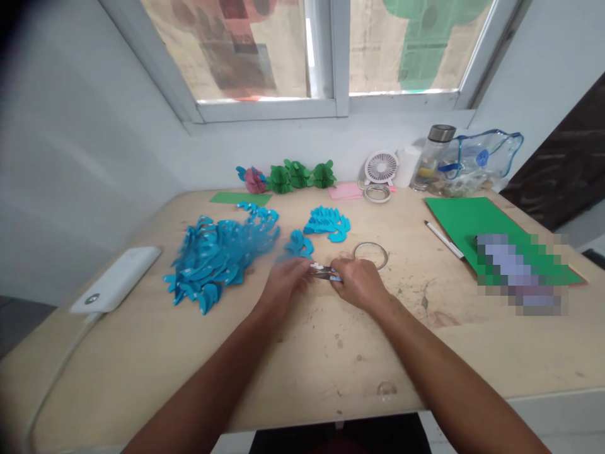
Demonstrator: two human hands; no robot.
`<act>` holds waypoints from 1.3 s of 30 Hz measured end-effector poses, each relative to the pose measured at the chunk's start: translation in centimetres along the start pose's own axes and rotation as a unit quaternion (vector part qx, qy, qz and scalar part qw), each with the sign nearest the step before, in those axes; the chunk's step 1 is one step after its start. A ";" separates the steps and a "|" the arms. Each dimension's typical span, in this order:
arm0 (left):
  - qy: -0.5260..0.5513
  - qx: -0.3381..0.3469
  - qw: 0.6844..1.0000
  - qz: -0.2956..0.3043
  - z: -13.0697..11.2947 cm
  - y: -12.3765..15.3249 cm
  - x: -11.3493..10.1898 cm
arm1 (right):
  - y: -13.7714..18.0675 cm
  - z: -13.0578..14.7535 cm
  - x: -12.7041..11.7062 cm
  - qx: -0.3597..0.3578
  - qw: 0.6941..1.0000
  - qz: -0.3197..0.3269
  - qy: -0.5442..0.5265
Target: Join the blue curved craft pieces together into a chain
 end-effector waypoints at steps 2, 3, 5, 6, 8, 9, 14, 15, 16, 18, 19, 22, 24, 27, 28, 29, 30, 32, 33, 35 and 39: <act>-0.007 0.004 1.000 -0.005 0.0 0.1 0.0 | 0.0 0.0 0.0 0.000 1.000 0.000 0.000; -0.011 0.007 1.000 -0.010 -0.1 0.1 0.0 | 0.0 0.0 0.0 -0.001 1.000 -0.001 0.002; -0.019 0.015 0.999 -0.021 -0.2 0.1 -0.1 | 0.1 0.0 0.0 -0.005 1.000 0.000 0.006; -0.025 0.019 0.999 -0.028 -0.3 0.1 -0.2 | 0.1 0.0 0.0 -0.006 1.000 0.002 0.007; -0.044 0.028 0.998 -0.037 -0.4 0.1 -0.3 | 0.1 0.0 0.0 -0.007 1.000 0.006 0.010; -0.055 0.030 0.997 -0.039 -0.4 0.1 -0.4 | 0.1 0.0 0.1 -0.007 1.000 0.009 0.012; -0.101 0.040 0.993 -0.045 -0.1 -0.1 -0.6 | 0.1 0.0 0.1 -0.006 0.999 0.018 0.034; -0.106 0.042 0.992 -0.046 0.0 -0.1 -0.6 | 0.1 0.0 0.2 -0.005 0.999 0.020 0.038; -0.111 0.045 0.992 -0.046 0.1 -0.2 -0.7 | 0.1 0.0 0.2 -0.004 0.999 0.022 0.041; -0.124 0.055 0.990 -0.046 0.1 -0.2 -0.7 | 0.1 0.0 0.3 -0.006 0.999 0.025 0.044; -0.130 0.063 0.988 -0.047 0.1 -0.3 -0.7 | 0.1 0.0 0.3 -0.007 0.999 0.025 0.045; -0.151 0.089 0.983 -0.050 -0.2 -0.3 -0.6 | 0.1 0.0 0.4 -0.008 0.999 0.025 0.043; -0.166 0.110 0.979 -0.048 -0.5 -0.2 -0.5 | 0.1 0.0 0.3 -0.008 0.999 0.026 0.040; -0.178 0.131 0.974 -0.054 -0.7 0.0 -0.5 | 0.1 0.0 0.3 -0.008 0.999 0.029 0.037; -0.174 0.131 0.974 -0.059 -0.7 0.0 -0.6 | 0.1 0.0 0.3 -0.009 0.999 0.031 0.037; -0.165 0.129 0.976 -0.065 -0.6 0.0 -0.7 | 0.1 0.1 0.3 -0.010 0.999 0.033 0.037; -0.151 0.124 0.978 -0.070 -0.5 0.0 -0.7 | 0.1 0.1 0.3 -0.011 0.999 0.034 0.038; -0.115 0.110 0.984 -0.074 -0.3 -0.1 -0.8 | 0.1 0.1 0.2 -0.013 0.999 0.036 0.039; -0.098 0.101 0.987 -0.073 -0.1 -0.2 -0.8 | 0.1 0.2 0.2 -0.013 0.998 0.036 0.040; -0.074 0.083 0.992 -0.065 0.2 -0.3 -0.7 | 0.1 0.2 0.3 -0.014 0.998 0.041 0.044; -0.080 0.074 0.993 -0.034 0.4 -0.4 -0.4 | 0.1 0.1 0.4 -0.014 0.997 0.054 0.052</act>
Point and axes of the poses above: each hand's wrist, its own y-axis away from the middle knuckle, its own x-axis out of the palm, z = x × y, the point moved 4 cm from there along -y, towards the middle knuckle, and after that the axes turned 11 degrees about -y, right-handed, at the moved point
